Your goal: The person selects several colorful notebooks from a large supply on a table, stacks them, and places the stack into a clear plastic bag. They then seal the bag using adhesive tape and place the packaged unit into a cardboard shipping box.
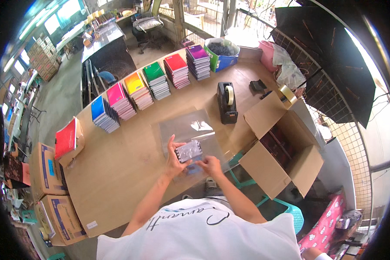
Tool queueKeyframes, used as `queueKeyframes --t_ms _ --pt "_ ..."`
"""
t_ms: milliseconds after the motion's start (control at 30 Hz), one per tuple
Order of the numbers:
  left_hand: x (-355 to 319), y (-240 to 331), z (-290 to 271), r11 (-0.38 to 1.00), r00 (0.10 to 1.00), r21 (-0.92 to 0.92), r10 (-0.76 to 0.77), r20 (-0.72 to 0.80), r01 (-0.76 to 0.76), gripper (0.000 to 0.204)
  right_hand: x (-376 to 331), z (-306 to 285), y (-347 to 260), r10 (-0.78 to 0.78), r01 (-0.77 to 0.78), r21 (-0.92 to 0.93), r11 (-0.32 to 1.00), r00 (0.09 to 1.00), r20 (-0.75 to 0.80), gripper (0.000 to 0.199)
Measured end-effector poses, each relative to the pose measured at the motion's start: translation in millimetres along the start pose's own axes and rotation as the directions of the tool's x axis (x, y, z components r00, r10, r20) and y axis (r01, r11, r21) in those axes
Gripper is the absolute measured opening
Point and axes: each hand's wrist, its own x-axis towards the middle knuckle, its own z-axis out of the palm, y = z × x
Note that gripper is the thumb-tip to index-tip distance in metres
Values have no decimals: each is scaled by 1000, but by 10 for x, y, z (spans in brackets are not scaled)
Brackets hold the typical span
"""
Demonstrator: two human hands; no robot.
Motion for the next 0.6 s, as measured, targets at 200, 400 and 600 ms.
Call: queueKeyframes --t_ms 200,400,600 --pt "-262 212 72 922 870 190 228 438 -337 87 -59 -271 -304 345 -567 465 680 807 479 43" --pt "-197 -752 -450 757 930 650 -194 313 -61 78 -434 -238 -216 320 -559 626 544 828 461 26" --pt "224 -586 -342 494 827 868 -467 312 -48 83 -1066 -1059 -244 185 -229 800 555 971 150 37"
